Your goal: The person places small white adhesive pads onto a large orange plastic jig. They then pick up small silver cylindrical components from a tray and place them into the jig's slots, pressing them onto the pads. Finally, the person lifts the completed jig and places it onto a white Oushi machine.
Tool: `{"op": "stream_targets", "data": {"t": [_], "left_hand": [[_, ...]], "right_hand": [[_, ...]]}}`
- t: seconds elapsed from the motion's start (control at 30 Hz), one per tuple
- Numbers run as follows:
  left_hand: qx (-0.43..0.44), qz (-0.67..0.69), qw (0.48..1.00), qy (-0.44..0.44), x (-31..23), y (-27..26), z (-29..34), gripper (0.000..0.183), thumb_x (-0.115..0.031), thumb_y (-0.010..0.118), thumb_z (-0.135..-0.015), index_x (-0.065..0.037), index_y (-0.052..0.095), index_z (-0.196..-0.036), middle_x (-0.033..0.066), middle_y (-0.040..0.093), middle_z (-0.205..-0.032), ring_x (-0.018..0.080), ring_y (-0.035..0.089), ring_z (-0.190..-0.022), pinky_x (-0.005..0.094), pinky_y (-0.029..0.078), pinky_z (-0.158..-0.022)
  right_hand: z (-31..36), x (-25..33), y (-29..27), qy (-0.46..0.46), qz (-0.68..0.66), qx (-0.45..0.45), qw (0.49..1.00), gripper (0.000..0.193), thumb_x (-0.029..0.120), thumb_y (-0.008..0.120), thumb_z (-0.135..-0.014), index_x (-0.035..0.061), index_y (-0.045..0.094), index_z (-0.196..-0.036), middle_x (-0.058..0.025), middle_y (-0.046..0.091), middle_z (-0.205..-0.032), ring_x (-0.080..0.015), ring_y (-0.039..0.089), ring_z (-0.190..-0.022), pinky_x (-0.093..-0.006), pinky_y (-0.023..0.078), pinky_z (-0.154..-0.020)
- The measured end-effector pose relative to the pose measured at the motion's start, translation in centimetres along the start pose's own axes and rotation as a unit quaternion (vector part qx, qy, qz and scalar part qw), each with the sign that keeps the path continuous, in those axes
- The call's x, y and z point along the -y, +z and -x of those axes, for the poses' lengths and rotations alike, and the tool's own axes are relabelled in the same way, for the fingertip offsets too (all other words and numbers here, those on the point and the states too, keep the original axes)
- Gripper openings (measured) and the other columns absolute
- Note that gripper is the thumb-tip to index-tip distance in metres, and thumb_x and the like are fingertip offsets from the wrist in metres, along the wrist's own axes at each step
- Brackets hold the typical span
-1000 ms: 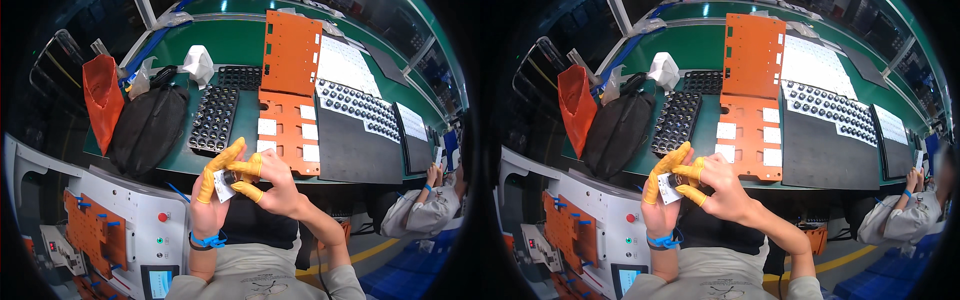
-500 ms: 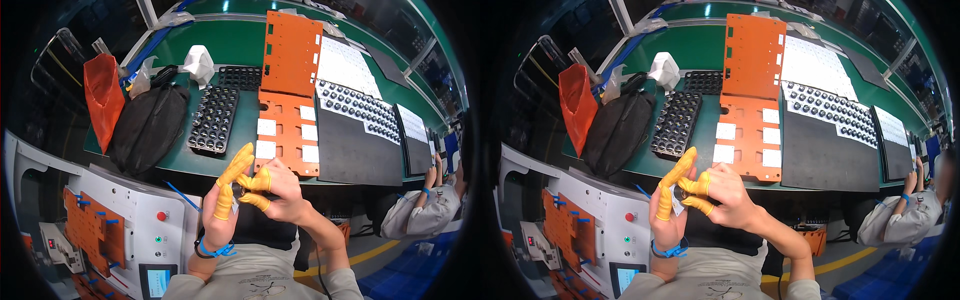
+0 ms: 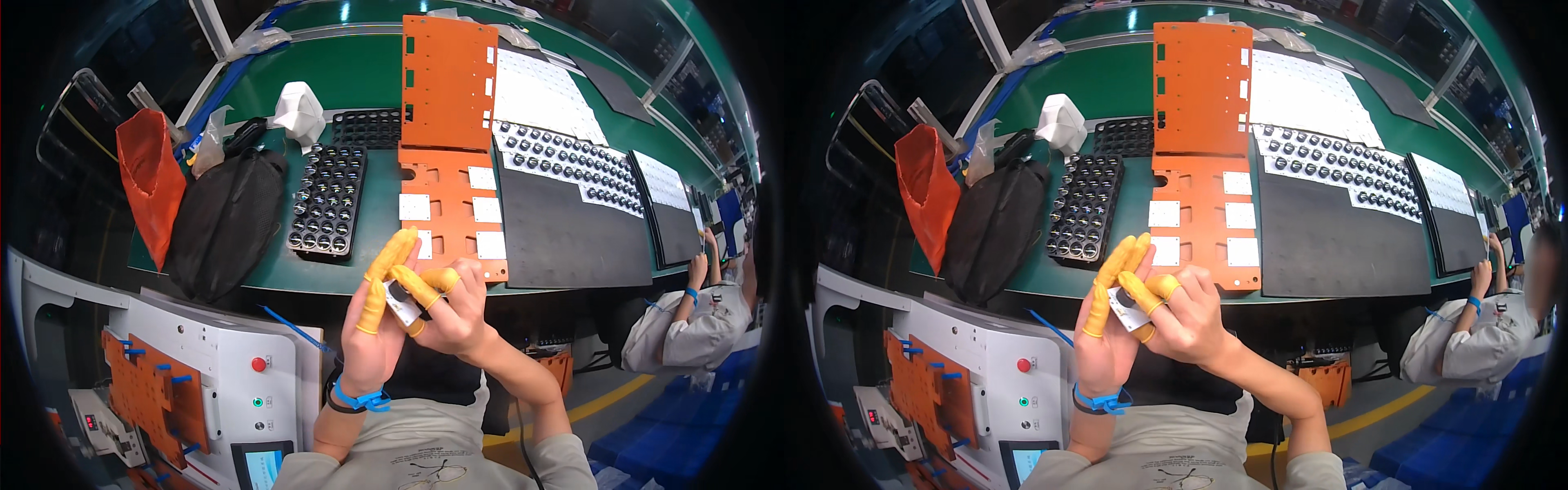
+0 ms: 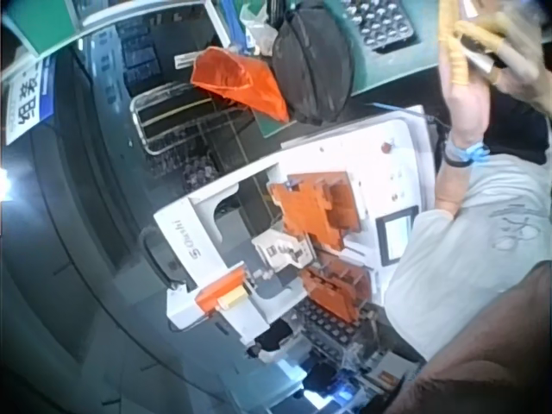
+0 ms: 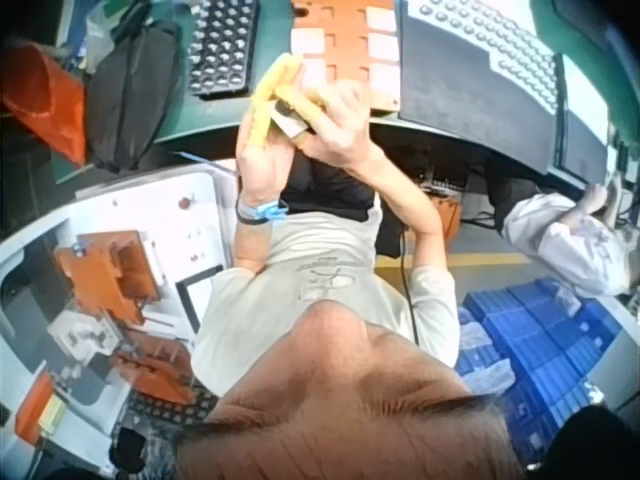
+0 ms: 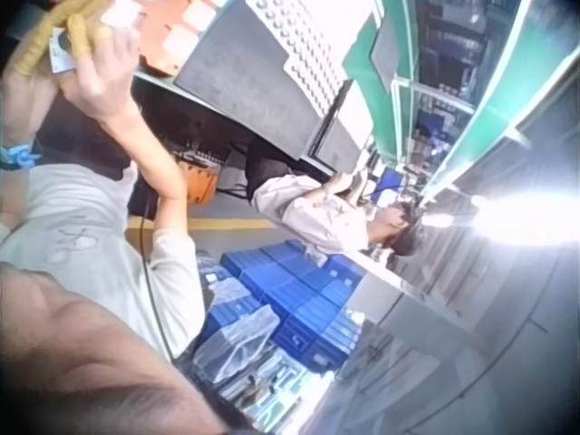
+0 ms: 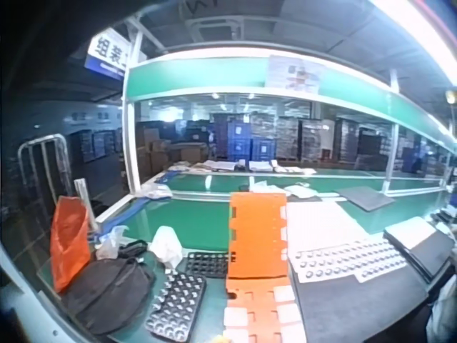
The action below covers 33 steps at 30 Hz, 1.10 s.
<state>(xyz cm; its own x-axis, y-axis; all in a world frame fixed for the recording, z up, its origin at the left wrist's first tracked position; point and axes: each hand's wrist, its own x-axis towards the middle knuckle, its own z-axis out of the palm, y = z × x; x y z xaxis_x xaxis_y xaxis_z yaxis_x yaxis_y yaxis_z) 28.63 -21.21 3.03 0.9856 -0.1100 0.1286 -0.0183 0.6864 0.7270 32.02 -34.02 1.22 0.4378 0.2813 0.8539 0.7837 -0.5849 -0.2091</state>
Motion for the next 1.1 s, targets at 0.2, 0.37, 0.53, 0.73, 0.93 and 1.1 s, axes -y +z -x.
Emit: {"op": "stream_targets", "data": {"t": [0.2,0.37,0.53,0.73,0.93,1.1], "left_hand": [[0.037,-0.097,0.995,0.006,0.8,-0.4,-0.3,0.068,-0.039,0.050,-0.105,0.005,0.030,-0.154,0.0215,0.038,-0.156,0.0312,0.038,-0.145,0.0431,0.031,-0.119],[0.065,-0.232,0.970,0.029,0.9,-2.9,-0.7,0.054,-0.022,0.083,-0.084,0.003,0.062,-0.128,0.0115,0.063,-0.126,0.0210,0.060,-0.120,0.0344,0.045,-0.106],[0.065,-0.336,0.938,0.058,0.4,-3.0,-0.7,0.037,-0.019,0.087,-0.080,-0.002,0.073,-0.109,0.0034,0.067,-0.105,0.0086,0.054,-0.080,0.0237,0.044,-0.068],[0.023,-0.374,0.927,0.023,0.2,-2.0,-1.2,0.029,-0.020,0.085,-0.082,-0.002,0.073,-0.101,0.0013,0.065,-0.095,0.0066,0.043,-0.064,0.0222,0.033,-0.054],[-0.086,-0.557,0.815,0.134,0.4,-1.3,-3.1,0.020,-0.013,0.080,-0.085,0.003,0.071,-0.093,0.0104,0.062,-0.081,0.0177,0.052,-0.064,0.0306,0.041,-0.056],[-0.158,-0.720,0.665,0.119,-1.7,-2.5,-8.1,0.026,-0.022,0.073,-0.091,0.004,0.071,-0.089,0.0162,0.063,-0.084,0.0370,0.063,-0.073,0.0440,0.045,-0.064]], "right_hand": [[0.0,-1.6,-1.9,0.059,-0.036,-0.004,0.998,0.046,0.017,0.084,-0.067,0.0045,0.075,-0.109,-0.0027,0.059,-0.084,-0.0227,0.050,-0.072,-0.0365,0.035,-0.070],[0.9,-2.4,-3.4,0.078,-0.145,0.047,0.985,0.049,0.019,0.086,-0.069,0.0077,0.075,-0.115,-0.0065,0.061,-0.092,-0.0243,0.049,-0.080,-0.0385,0.037,-0.072],[1.5,-2.9,-4.5,0.137,-0.240,0.152,0.949,0.048,0.019,0.082,-0.077,0.0078,0.072,-0.122,-0.0147,0.056,-0.131,-0.0302,0.053,-0.109,-0.0410,0.045,-0.093],[1.6,-3.4,-4.4,0.176,-0.293,0.186,0.921,0.039,0.020,0.067,-0.095,0.0089,0.067,-0.132,-0.0173,0.052,-0.140,-0.0311,0.050,-0.114,-0.0410,0.044,-0.095],[3.0,-4.6,-3.2,0.226,-0.249,0.160,0.928,0.050,0.039,0.049,-0.104,0.0020,0.060,-0.136,-0.0199,0.051,-0.139,-0.0358,0.052,-0.119,-0.0451,0.042,-0.103],[4.3,-6.2,-2.2,0.182,-0.108,0.183,0.960,0.052,0.037,0.059,-0.099,-0.0002,0.058,-0.135,-0.0206,0.052,-0.137,-0.0396,0.050,-0.123,-0.0467,0.041,-0.104]]}}
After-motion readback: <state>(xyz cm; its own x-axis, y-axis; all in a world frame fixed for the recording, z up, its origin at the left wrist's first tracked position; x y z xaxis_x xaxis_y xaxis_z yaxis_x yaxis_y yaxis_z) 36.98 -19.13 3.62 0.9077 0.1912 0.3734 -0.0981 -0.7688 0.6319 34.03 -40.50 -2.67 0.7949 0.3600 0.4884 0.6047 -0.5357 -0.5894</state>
